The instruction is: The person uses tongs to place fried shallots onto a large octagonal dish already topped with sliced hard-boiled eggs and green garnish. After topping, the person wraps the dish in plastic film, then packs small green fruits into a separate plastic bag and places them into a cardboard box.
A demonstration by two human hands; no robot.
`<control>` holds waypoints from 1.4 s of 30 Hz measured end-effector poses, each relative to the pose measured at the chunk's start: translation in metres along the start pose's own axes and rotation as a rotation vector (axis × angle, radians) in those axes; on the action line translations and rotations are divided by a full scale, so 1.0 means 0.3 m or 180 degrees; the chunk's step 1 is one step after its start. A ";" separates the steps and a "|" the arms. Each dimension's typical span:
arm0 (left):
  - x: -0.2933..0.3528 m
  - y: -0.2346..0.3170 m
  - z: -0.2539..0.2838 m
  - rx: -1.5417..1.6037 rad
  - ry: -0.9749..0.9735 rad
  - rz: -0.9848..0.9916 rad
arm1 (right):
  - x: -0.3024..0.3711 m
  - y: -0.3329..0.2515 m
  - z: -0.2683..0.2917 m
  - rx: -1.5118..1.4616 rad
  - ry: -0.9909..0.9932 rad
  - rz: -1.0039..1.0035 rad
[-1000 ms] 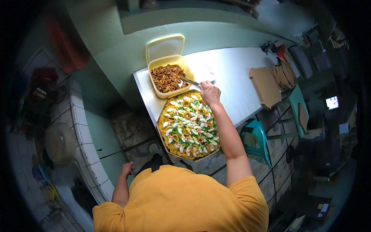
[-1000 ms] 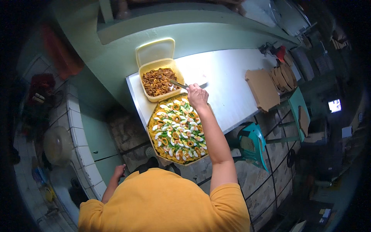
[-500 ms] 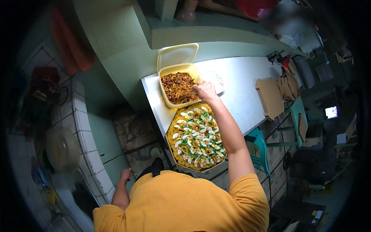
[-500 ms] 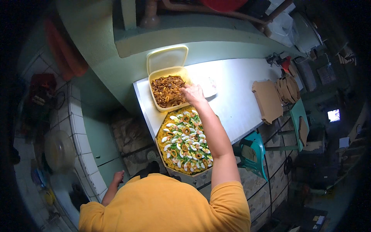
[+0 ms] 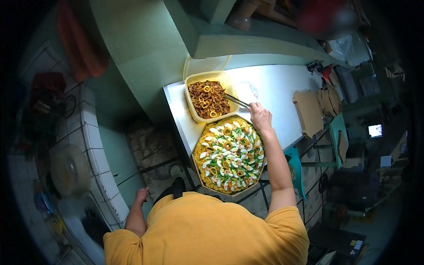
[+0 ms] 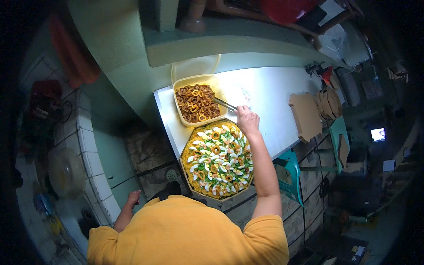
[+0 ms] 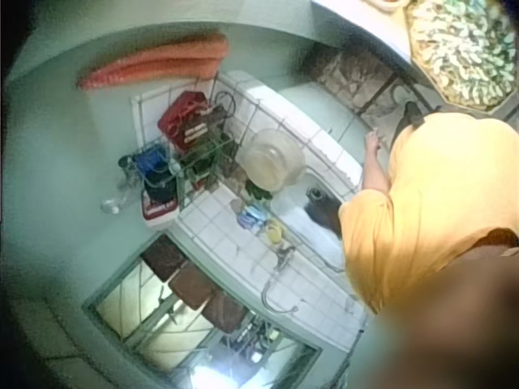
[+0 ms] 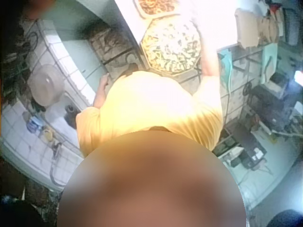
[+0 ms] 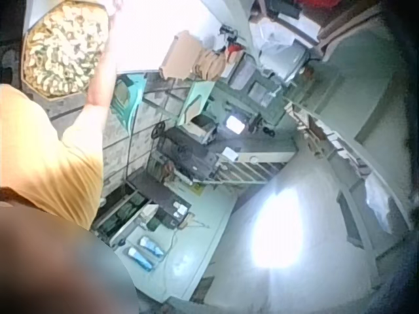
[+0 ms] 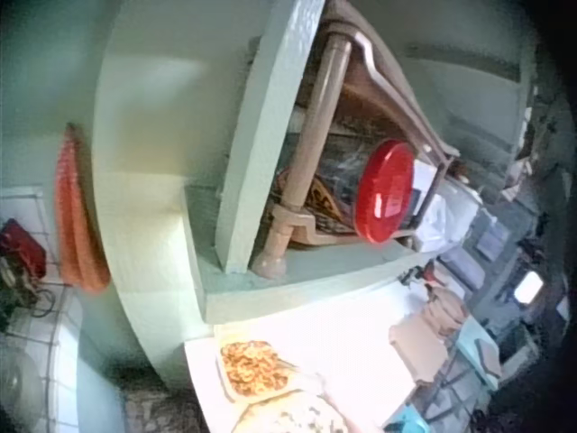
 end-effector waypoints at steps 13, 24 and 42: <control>0.030 0.019 -0.047 0.0132 0.0031 -0.0156 | -0.122 -0.151 -0.100 -0.0593 -0.0086 -0.0402; 0.167 -0.172 -0.092 0.0408 0.0274 -0.0196 | -0.106 -0.202 -0.128 -0.0396 0.0076 -0.0034; 0.211 -0.365 -0.352 0.0149 0.0233 -0.0195 | 0.799 0.501 0.048 -0.1831 -0.0069 -0.0132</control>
Point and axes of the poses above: each hand's wrist, its own x-axis away from the middle knuckle, its own z-axis out of the back of the hand, y = z × x, the point moved 8 cm from there along -x, towards the middle knuckle, and after that the axes turned 3 degrees about z, right-handed, at the moved point
